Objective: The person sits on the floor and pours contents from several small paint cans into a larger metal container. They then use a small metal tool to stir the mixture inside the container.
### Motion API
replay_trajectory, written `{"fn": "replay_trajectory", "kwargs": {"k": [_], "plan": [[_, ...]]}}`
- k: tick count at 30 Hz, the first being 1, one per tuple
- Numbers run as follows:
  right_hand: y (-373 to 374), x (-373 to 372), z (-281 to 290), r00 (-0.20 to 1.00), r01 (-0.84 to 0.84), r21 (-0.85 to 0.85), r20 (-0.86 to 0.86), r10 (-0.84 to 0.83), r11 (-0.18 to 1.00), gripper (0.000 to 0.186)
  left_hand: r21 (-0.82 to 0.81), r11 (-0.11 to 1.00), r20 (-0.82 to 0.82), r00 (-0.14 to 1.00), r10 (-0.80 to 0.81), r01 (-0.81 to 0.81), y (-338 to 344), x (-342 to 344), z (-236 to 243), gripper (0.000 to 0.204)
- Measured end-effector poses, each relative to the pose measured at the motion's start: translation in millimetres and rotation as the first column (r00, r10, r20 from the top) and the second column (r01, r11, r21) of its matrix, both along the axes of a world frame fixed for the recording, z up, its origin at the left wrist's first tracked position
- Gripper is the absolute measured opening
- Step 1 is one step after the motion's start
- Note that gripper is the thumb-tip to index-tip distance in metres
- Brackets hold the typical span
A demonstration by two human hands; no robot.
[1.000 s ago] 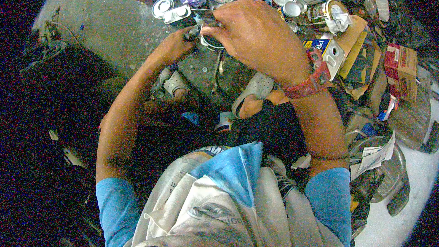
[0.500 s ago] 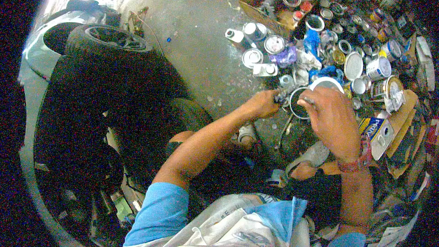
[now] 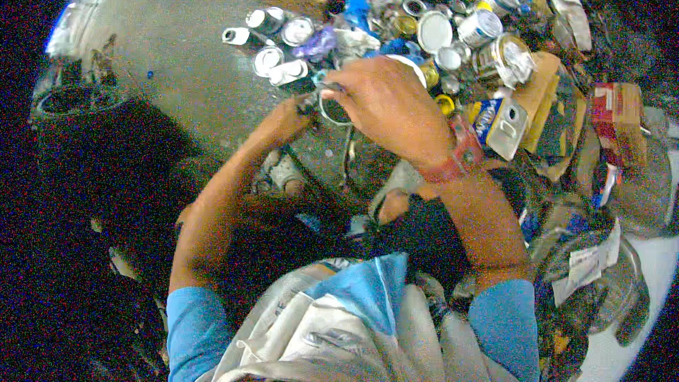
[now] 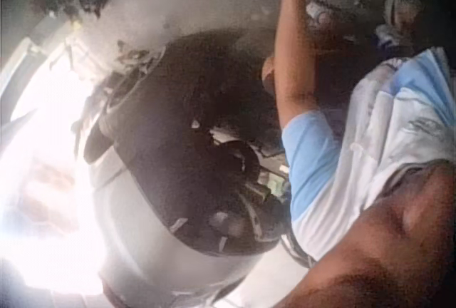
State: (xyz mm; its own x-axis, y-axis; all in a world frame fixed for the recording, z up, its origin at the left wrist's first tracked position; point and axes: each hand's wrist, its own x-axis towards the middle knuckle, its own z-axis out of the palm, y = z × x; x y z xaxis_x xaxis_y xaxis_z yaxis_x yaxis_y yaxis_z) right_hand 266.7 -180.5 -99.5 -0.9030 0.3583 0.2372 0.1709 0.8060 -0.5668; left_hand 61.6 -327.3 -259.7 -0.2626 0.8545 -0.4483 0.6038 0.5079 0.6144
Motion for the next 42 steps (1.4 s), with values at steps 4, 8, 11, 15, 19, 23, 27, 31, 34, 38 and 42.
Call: {"fn": "replay_trajectory", "kwargs": {"k": [4, 8, 11, 15, 19, 23, 27, 31, 34, 38, 42], "plan": [[3, 4, -7, 0.991, -0.016, 0.026, 0.135, 0.013, 1.000, 0.029, -0.011, 1.000, 0.000, 1.000, -0.021, 0.021, 8, 6, 8, 0.055], [-2, 4, -10, 0.998, 0.009, 0.058, 0.063, -0.013, 0.998, 0.028, -0.034, 0.999, 0.054, 0.998, -0.020, 0.022, 5, 8, 5, 0.052], [-2, 6, -12, 0.991, 0.005, 0.091, 0.135, -0.018, 0.996, 0.029, -0.027, 0.999, 0.036, 0.999, -0.028, 0.029, 4, 6, 2, 0.053], [-3, 6, -15, 0.995, 0.020, 0.075, 0.091, -0.027, 0.997, 0.033, -0.037, 0.999, 0.048, 0.998, -0.026, 0.028, 6, 6, -1, 0.056], [-5, 6, -17, 0.997, 0.048, 0.196, 0.044, -0.057, 0.980, 0.030, -0.056, 0.998, 0.037, 0.999, -0.018, 0.021, 4, 7, 1, 0.059], [-4, 5, -15, 0.996, 0.012, 0.067, 0.083, -0.017, 0.998, 0.033, -0.050, 0.999, 0.035, 0.999, -0.018, 0.020, 3, 7, 2, 0.059], [-5, 4, -12, 0.999, 0.010, 0.067, 0.037, -0.012, 0.998, 0.032, -0.050, 0.998, 0.075, 0.996, -0.040, 0.044, 5, 4, -2, 0.056], [-6, 5, -9, 0.983, 0.025, 0.161, 0.176, -0.054, 0.987, 0.031, 0.013, 0.998, 0.070, 0.996, -0.056, 0.055, 3, 2, -11, 0.055], [-4, 4, -10, 0.997, 0.014, 0.072, 0.073, -0.020, 0.997, 0.031, 0.001, 0.999, 0.063, 0.997, -0.039, 0.039, 2, 3, -15, 0.055], [-2, 4, -14, 0.978, 0.004, 0.086, 0.207, -0.022, 0.996, 0.029, 0.019, 0.999, 0.043, 0.999, -0.033, 0.032, 4, 4, -13, 0.055], [-3, 4, -20, 0.994, -0.001, 0.076, 0.109, -0.007, 0.997, 0.030, -0.011, 1.000, 0.063, 0.998, -0.027, 0.028, 5, 4, -7, 0.054]]}}
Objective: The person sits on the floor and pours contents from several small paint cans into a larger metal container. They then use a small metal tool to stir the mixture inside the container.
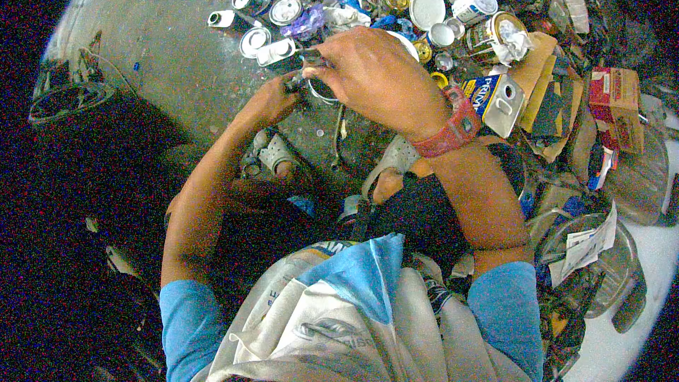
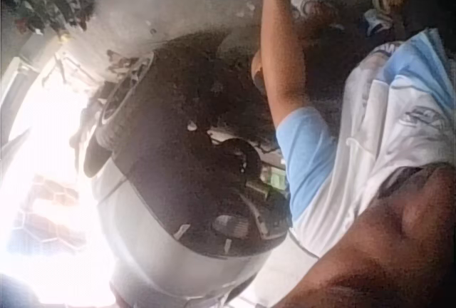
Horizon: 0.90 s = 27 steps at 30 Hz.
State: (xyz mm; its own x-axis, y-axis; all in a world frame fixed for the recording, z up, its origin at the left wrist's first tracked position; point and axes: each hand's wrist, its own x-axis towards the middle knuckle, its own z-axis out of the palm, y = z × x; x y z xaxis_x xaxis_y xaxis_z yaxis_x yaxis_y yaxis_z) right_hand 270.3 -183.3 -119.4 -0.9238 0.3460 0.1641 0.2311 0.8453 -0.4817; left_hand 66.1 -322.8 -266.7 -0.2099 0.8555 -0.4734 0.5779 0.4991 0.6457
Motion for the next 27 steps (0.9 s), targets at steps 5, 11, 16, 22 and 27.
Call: {"fn": "replay_trajectory", "kwargs": {"k": [5, 11, 16, 22, 27], "plan": [[0.6, 2.2, -2.2, 1.000, 0.017, 0.032, -0.007, -0.017, 0.999, 0.031, -0.017, 1.000, -0.041, 0.999, -0.004, 0.003, 1.0, 0.0, 2.4, 0.053], [1.1, -0.7, -0.9, 0.999, -0.002, 0.075, -0.035, 0.005, 0.997, 0.031, -0.028, 1.000, -0.013, 1.000, 0.002, -0.002, 1.3, -1.8, -0.1, 0.053], [2.1, -1.6, 3.6, 0.996, 0.008, 0.117, 0.085, -0.018, 0.993, 0.032, -0.014, 1.000, -0.027, 1.000, -0.007, 0.007, 1.2, -2.3, -2.7, 0.054], [0.4, -3.5, 1.5, 0.999, 0.018, 0.118, 0.044, -0.023, 0.993, 0.031, 0.006, 1.000, -0.016, 1.000, 0.005, -0.005, 1.5, -2.7, -2.1, 0.052], [2.6, -4.4, -1.5, 1.000, -0.003, 0.010, -0.015, 0.003, 1.000, 0.030, -0.018, 1.000, -0.037, 0.999, 0.017, -0.017, 1.5, -0.8, 1.9, 0.051]]}}
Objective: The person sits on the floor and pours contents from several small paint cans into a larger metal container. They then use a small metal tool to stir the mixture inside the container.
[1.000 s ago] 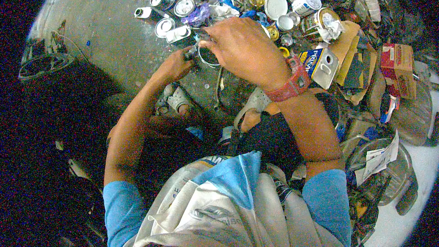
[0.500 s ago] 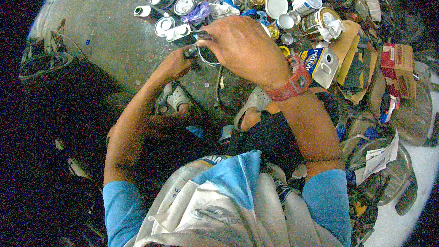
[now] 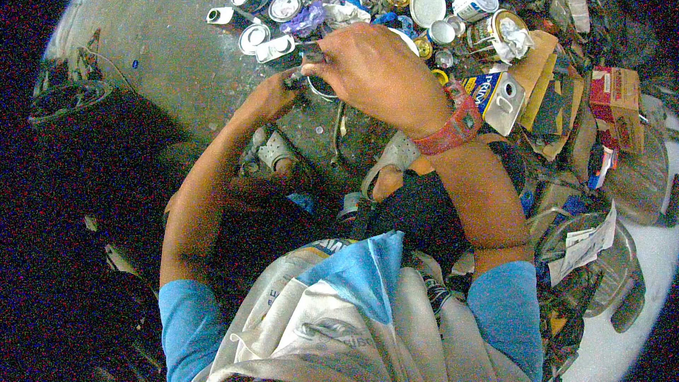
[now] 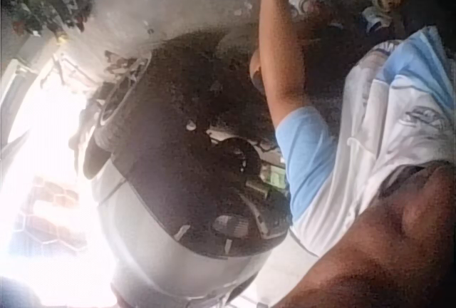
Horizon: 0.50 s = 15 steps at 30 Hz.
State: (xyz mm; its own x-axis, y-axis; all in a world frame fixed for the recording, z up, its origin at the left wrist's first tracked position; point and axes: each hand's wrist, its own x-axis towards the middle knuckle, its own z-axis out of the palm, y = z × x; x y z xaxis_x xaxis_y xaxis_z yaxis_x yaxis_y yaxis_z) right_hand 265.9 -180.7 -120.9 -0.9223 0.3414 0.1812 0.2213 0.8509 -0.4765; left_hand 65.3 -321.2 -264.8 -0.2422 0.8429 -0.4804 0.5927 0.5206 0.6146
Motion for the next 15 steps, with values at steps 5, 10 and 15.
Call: {"fn": "replay_trajectory", "kwargs": {"k": [5, 10, 15], "plan": [[-0.4, -1.1, 2.4, 1.000, 0.017, -0.007, 0.019, -0.017, 1.000, 0.031, -0.010, 1.000, 0.019, 1.000, -0.004, 0.004, 1.0, -1.3, -4.2, 0.052], [-0.6, -0.3, 7.1, 0.997, 0.031, 0.048, 0.071, -0.035, 0.998, 0.034, -0.026, 0.999, 0.019, 1.000, -0.025, 0.025, 1.2, -2.5, -9.7, 0.052], [-1.7, 0.0, 5.9, 0.997, 0.015, 0.003, 0.073, -0.015, 1.000, 0.033, -0.014, 1.000, 0.030, 0.999, -0.025, 0.025, 0.1, -2.4, -6.9, 0.053]]}}
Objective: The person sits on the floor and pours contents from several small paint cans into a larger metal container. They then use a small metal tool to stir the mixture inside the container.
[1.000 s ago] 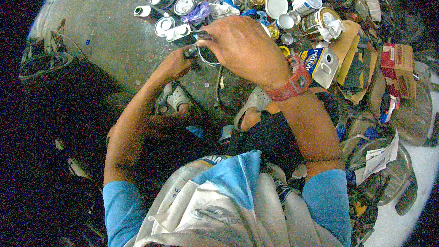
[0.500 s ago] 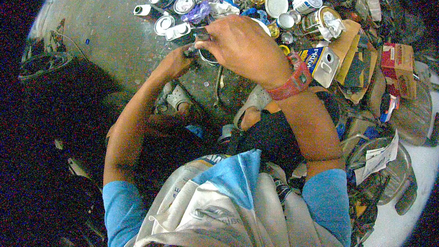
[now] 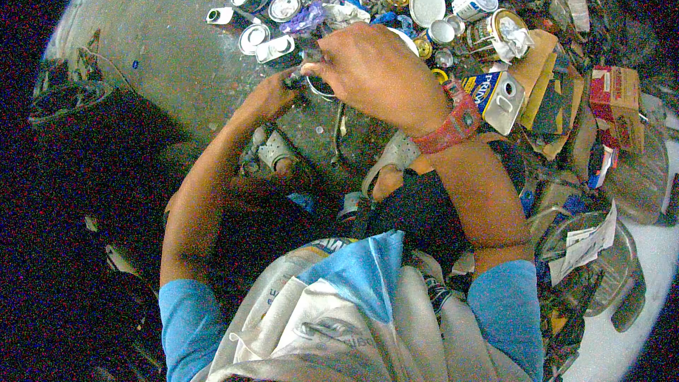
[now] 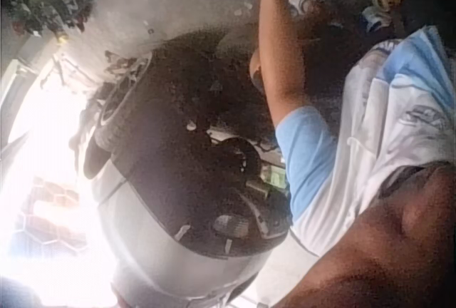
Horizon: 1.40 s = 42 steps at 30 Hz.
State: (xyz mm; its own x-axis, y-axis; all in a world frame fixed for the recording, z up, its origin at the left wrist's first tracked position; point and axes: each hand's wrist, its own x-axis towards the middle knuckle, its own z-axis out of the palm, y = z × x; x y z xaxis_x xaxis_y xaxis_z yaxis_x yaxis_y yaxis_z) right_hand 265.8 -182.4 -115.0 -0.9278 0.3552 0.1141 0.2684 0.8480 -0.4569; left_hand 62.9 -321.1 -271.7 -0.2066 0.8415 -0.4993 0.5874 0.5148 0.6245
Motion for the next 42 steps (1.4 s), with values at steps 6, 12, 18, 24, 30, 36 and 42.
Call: {"fn": "replay_trajectory", "kwargs": {"k": [6, 12, 18, 24, 30, 36, 42], "plan": [[-2, 3, -2, 0.999, -0.009, 0.030, -0.052, 0.010, 1.000, 0.033, -0.018, 1.000, -0.024, 1.000, 0.007, -0.007, -2, 3, 3, 0.057], [-3, 4, -5, 0.999, 0.002, 0.031, -0.034, -0.001, 1.000, 0.032, -0.052, 0.999, -0.027, 1.000, 0.007, -0.008, -1, 4, 4, 0.057], [-4, 3, -6, 0.997, -0.007, 0.027, -0.080, 0.009, 1.000, 0.032, -0.033, 0.999, -0.037, 0.999, 0.010, -0.011, -2, 4, 3, 0.056], [-2, 2, -1, 1.000, -0.002, -0.015, -0.009, 0.002, 1.000, 0.031, -0.029, 1.000, -0.024, 1.000, 0.000, 0.000, -2, 3, 3, 0.054], [-2, -2, -5, 0.989, 0.004, 0.019, -0.150, -0.001, 1.000, 0.047, 0.003, 1.000, -0.048, 0.999, 0.006, -0.006, -3, 2, -3, 0.055], [0, 2, -6, 0.996, 0.013, 0.090, -0.094, -0.005, 0.996, 0.046, -0.003, 1.000, -0.022, 1.000, -0.001, 0.001, -1, 0, -6, 0.055], [0, 0, -8, 0.995, 0.005, 0.056, -0.101, 0.001, 0.998, 0.041, 0.015, 1.000, -0.037, 0.999, -0.008, 0.009, -1, 0, -6, 0.056]]}}
